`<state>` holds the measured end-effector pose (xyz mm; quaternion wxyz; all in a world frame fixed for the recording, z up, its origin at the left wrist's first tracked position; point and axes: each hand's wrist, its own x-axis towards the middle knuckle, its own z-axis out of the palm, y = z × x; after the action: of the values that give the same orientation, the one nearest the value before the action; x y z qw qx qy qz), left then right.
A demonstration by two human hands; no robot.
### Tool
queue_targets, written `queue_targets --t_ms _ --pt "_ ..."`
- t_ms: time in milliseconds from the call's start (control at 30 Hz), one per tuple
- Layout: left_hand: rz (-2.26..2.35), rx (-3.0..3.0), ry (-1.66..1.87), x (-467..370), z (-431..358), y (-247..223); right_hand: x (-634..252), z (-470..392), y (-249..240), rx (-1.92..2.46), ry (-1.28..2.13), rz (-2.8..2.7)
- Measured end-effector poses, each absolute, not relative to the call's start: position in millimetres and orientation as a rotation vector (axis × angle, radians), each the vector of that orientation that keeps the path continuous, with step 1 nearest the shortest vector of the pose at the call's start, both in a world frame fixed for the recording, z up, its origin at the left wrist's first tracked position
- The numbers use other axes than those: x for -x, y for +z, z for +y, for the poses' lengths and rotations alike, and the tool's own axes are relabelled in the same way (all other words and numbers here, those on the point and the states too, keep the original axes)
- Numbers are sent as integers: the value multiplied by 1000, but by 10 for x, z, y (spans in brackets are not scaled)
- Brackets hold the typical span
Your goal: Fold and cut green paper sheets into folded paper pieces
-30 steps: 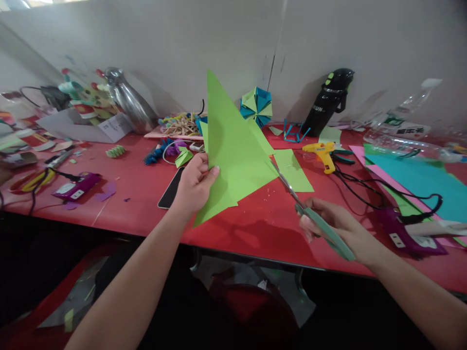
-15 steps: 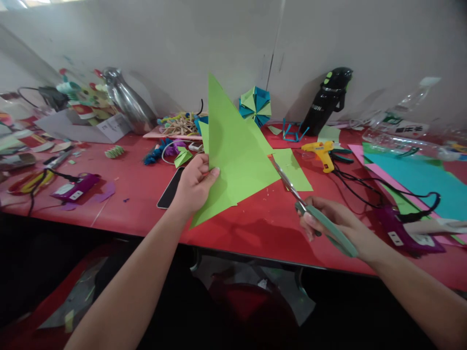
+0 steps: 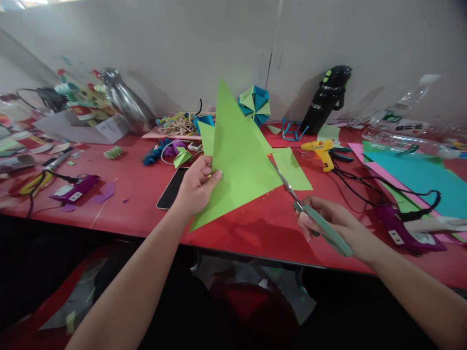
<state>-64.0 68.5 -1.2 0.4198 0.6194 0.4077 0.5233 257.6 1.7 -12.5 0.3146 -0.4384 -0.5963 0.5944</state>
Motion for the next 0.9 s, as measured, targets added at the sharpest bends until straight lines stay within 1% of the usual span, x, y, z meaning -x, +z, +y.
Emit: queue_targets --t_ms 167,900 --pt "1046 -1552 1296 629 679 -13 -2531 -3 -70 1190 1588 -1513" --pt "1019 -1517 1296 601 650 -2 -2524 8 -124 1152 1605 -1513"
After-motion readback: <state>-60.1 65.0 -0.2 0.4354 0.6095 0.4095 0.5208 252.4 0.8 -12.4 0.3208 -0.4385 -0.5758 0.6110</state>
